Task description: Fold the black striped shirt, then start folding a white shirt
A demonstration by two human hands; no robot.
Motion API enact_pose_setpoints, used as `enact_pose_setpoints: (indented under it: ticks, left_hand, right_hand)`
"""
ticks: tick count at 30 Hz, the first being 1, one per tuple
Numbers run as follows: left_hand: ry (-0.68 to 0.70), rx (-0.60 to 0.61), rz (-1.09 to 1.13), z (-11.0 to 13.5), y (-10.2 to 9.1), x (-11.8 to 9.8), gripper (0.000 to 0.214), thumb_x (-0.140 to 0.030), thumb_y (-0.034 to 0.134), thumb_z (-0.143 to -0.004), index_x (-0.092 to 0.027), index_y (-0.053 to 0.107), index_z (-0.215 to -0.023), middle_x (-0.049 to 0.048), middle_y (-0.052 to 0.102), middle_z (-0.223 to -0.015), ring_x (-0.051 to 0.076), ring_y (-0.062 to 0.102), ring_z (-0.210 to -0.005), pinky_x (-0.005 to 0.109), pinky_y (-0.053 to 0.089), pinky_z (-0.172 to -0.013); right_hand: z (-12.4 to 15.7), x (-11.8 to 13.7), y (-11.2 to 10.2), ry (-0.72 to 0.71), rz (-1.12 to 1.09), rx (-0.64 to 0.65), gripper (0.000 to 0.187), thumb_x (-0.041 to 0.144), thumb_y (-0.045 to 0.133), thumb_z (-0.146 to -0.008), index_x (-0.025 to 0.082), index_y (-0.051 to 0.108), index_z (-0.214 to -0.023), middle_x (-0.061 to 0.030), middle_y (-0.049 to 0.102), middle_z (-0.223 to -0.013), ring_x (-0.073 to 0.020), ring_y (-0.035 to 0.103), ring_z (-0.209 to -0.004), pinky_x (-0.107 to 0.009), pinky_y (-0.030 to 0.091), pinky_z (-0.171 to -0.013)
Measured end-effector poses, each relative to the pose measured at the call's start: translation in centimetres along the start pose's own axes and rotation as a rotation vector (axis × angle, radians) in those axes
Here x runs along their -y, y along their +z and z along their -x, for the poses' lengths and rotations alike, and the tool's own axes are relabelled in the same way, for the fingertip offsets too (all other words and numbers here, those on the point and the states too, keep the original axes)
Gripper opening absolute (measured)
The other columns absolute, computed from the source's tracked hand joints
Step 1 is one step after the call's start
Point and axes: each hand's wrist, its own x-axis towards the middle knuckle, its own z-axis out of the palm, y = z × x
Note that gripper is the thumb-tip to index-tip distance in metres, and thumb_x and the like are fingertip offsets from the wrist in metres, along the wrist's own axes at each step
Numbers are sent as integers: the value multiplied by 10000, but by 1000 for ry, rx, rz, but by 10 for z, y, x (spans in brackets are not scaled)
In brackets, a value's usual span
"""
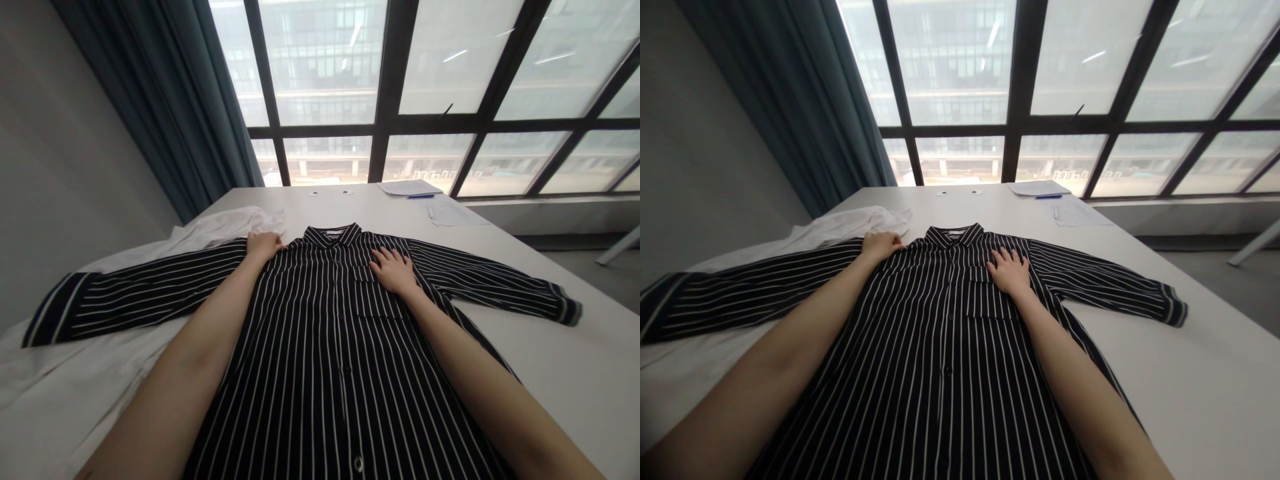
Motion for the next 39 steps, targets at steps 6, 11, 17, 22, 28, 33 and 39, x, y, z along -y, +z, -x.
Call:
enact_pose_setpoints:
  ticks: [6,11,17,22,28,33,39]
  left_hand:
    - [25,125,28,-9,1,-1,261,-492,651,-802,-252,713,-880,66,748,-1043,296,638,-1030,399,354,-941]
    - [52,128,40,-7,-1,-2,196,-397,623,-840,-235,710,-908,72,740,-1072,294,637,-1052,384,362,-955]
    - [-16,-17,67,0,1,-3,311,-329,397,-970,-179,623,-1121,139,699,-1143,293,617,-1111,381,371,-942]
    - [6,15,111,-5,6,-1,259,-395,499,-925,-227,611,-1087,68,729,-1090,264,642,-1060,371,370,-935]
    - [38,61,106,-10,5,-1,282,-295,594,-850,-225,562,-1122,43,742,-1017,255,657,-1011,375,387,-923]
    - [75,-87,42,-4,0,-6,384,-116,432,-900,-151,466,-1281,176,636,-1211,312,592,-1134,424,364,-967]
    - [59,-198,3,8,1,-18,417,-69,228,-946,-99,537,-1224,249,535,-1289,366,481,-1245,492,359,-982]
  right_hand:
    - [0,0,0,1,-4,2,594,547,190,-983,307,340,-1505,-6,277,-1596,-291,239,-1445,-549,211,-1130]
    - [0,1,0,2,-12,2,585,536,206,-982,308,337,-1505,-2,278,-1596,-288,236,-1447,-551,209,-1132]
    - [-1,0,1,0,-11,4,583,538,220,-979,312,339,-1503,-4,286,-1593,-288,239,-1446,-552,214,-1130]
    - [-2,0,2,1,-11,-4,587,544,205,-981,313,341,-1503,-3,286,-1592,-289,240,-1446,-554,209,-1131]
    - [-2,0,1,1,-13,0,582,538,209,-983,311,341,-1502,-6,287,-1593,-290,240,-1447,-556,211,-1130]
    - [-1,0,2,1,-8,-7,581,537,213,-983,310,339,-1503,-4,283,-1594,-290,239,-1447,-551,206,-1134]
    - [-1,1,2,2,-3,-9,569,527,215,-987,311,353,-1495,-6,299,-1588,-280,249,-1443,-540,209,-1134]
